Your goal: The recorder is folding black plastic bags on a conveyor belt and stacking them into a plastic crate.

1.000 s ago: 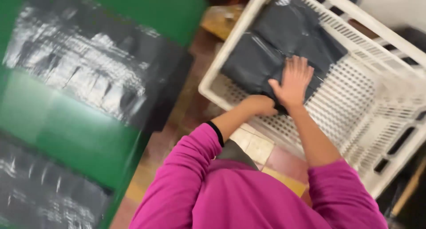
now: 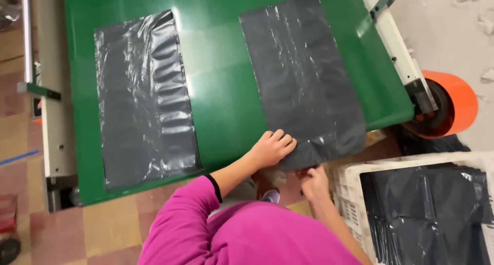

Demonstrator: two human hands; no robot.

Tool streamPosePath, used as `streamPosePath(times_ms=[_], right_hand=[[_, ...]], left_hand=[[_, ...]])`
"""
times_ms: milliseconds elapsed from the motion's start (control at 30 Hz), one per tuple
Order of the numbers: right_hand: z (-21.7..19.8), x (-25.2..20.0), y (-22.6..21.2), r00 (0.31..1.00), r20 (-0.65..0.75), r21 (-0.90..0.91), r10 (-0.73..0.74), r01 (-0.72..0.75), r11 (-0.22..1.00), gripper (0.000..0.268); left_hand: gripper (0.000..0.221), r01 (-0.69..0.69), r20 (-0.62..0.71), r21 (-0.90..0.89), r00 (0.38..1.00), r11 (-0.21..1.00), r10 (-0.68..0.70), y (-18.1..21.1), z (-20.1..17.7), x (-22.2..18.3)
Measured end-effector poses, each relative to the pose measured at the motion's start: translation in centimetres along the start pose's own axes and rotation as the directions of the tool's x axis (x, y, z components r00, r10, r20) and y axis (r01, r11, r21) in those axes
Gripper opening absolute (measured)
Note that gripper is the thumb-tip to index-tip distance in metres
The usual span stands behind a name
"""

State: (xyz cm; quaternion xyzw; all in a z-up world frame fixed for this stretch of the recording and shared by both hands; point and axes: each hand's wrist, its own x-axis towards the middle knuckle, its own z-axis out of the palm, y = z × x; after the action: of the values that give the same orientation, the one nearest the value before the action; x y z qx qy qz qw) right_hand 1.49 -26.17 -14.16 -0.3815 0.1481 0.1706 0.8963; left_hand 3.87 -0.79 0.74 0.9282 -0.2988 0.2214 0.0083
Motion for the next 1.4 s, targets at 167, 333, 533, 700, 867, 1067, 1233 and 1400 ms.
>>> streamPosePath(times_ms=[167, 333, 533, 700, 867, 1067, 1233, 1400], right_hand=[[6.2, -0.5, -7.7, 0.945, -0.216, -0.457, -0.247, 0.126, 0.881, 0.044], [11.9, 1.7, -14.6, 0.898, -0.095, -0.589, -0.431, 0.298, 0.751, 0.049], [19.0, 16.2, -19.7, 0.915, 0.085, -0.669, -0.395, 0.346, 0.658, 0.021], [21.0, 28.2, -17.7, 0.948, 0.136, -0.810, -0.287, 0.273, 0.518, 0.029], [18.4, 30.6, -17.8, 0.922, 0.077, -0.996, -0.378, 0.087, 0.010, 0.039], [24.0, 32.3, -19.5, 0.808, 0.419, -0.864, -0.414, 0.214, -0.455, 0.057], [28.4, 35.5, -18.9, 0.795, 0.605, -0.669, -0.044, 0.477, -0.570, 0.060], [29.6, 38.7, -18.6, 0.975, 0.171, -0.560, 0.141, 0.214, -0.801, 0.042]], left_hand=[[0.037, 0.145, 0.215, -0.557, 0.976, 0.818, -0.027, -3.6, -6.3, 2.3], [0.037, 0.250, 0.202, -0.865, 0.967, 0.435, -0.155, -10.9, -9.7, 2.0], [0.015, 0.370, 0.221, -0.894, 0.855, 0.252, -0.470, -23.9, 1.7, 4.6], [0.035, 0.716, 0.350, -0.675, 0.521, 0.176, -0.778, -30.2, 11.2, 6.2], [0.039, 0.753, 0.271, -0.607, 0.498, 0.255, -0.824, -29.4, 12.0, 5.7], [0.036, 0.757, 0.274, -0.628, 0.431, 0.180, -0.860, -28.5, 10.8, 5.6], [0.035, 0.753, 0.245, -0.633, 0.413, 0.178, -0.877, -28.1, 10.9, 5.1], [0.038, 0.720, -0.082, -0.504, 0.511, 0.478, -0.856, -26.5, 4.4, 5.3]])
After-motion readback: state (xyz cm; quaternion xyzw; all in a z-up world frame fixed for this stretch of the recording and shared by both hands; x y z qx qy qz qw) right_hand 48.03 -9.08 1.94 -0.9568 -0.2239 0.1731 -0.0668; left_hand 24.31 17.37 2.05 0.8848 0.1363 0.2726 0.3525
